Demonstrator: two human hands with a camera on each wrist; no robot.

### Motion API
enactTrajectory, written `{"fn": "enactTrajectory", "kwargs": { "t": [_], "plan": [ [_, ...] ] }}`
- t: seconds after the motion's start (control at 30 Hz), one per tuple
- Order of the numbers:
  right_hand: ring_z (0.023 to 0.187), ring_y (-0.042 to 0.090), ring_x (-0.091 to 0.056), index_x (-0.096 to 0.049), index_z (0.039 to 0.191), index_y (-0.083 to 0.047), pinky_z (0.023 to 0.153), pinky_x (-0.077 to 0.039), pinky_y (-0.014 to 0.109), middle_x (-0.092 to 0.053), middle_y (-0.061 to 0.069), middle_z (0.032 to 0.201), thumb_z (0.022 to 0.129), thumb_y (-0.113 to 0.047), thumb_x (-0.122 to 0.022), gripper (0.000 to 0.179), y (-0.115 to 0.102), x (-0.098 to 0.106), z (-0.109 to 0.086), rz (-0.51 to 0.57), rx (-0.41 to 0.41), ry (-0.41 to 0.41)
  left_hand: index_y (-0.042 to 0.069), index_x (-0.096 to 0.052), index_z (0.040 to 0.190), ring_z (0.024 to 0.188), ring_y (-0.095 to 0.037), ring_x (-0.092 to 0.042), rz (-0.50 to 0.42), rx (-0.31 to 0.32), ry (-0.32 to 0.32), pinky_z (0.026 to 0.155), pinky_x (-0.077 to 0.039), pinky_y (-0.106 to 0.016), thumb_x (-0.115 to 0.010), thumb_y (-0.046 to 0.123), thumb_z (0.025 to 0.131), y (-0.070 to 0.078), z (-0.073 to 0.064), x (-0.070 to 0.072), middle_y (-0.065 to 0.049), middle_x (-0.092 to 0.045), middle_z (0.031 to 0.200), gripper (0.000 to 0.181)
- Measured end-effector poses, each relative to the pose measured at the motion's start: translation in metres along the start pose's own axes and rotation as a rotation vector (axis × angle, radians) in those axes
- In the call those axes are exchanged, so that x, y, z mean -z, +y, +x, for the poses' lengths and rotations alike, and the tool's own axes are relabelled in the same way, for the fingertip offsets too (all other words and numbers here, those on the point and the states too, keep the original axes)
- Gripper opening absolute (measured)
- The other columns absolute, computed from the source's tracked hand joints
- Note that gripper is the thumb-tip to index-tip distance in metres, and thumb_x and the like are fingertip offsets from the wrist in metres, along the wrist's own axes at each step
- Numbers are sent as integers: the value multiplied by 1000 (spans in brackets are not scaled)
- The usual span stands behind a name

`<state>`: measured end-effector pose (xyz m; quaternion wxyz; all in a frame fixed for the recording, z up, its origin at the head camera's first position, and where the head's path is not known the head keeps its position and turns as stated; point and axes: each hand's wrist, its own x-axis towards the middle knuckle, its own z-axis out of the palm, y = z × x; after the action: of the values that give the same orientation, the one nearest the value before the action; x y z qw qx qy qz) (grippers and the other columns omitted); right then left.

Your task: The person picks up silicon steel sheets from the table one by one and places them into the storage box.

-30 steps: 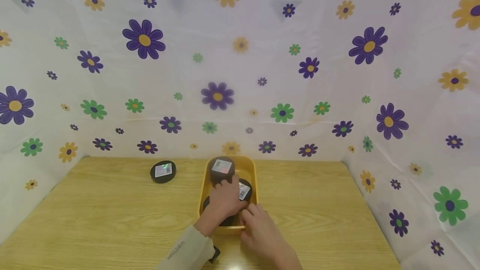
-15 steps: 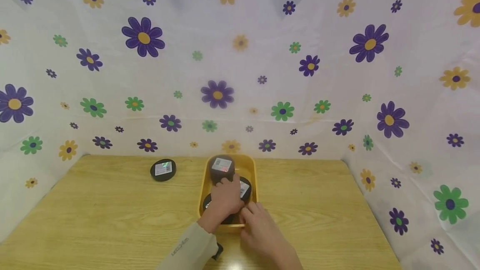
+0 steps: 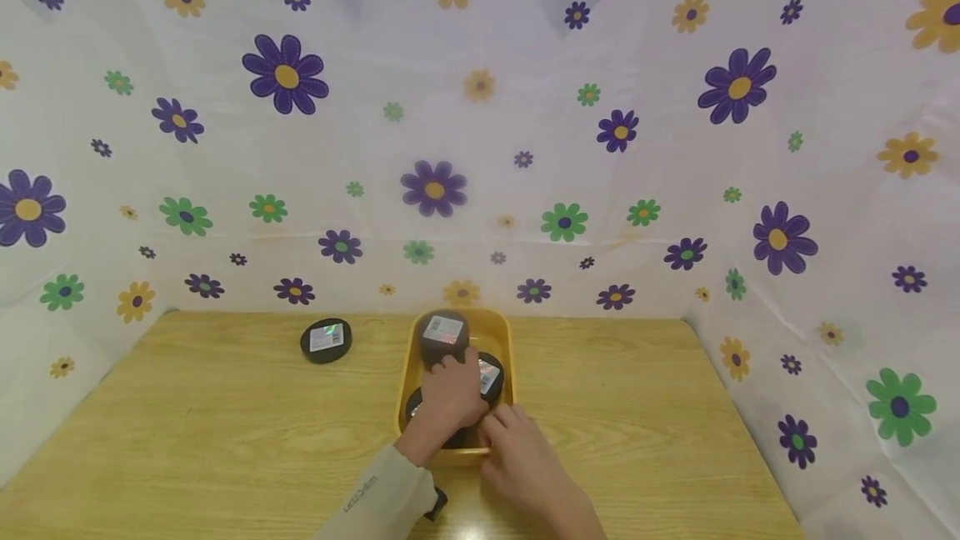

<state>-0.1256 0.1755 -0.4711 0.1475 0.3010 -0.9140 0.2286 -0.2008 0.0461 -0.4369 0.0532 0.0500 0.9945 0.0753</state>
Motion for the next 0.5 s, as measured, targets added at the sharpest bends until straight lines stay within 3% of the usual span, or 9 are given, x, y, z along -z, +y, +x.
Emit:
{"fn": "enactTrajectory", "kwargs": {
  "t": [0.5],
  "plan": [
    [79, 6, -35, -52, 81, -18, 69, -35, 21, -40, -13, 83, 67, -5, -76, 30, -1, 1, 0, 10, -9, -6, 7, -44, 135, 99, -40, -59, -4, 2, 28, 88, -48, -51, -80, 31, 76, 1, -5, 3, -27, -61, 108, 73]
  ]
}}
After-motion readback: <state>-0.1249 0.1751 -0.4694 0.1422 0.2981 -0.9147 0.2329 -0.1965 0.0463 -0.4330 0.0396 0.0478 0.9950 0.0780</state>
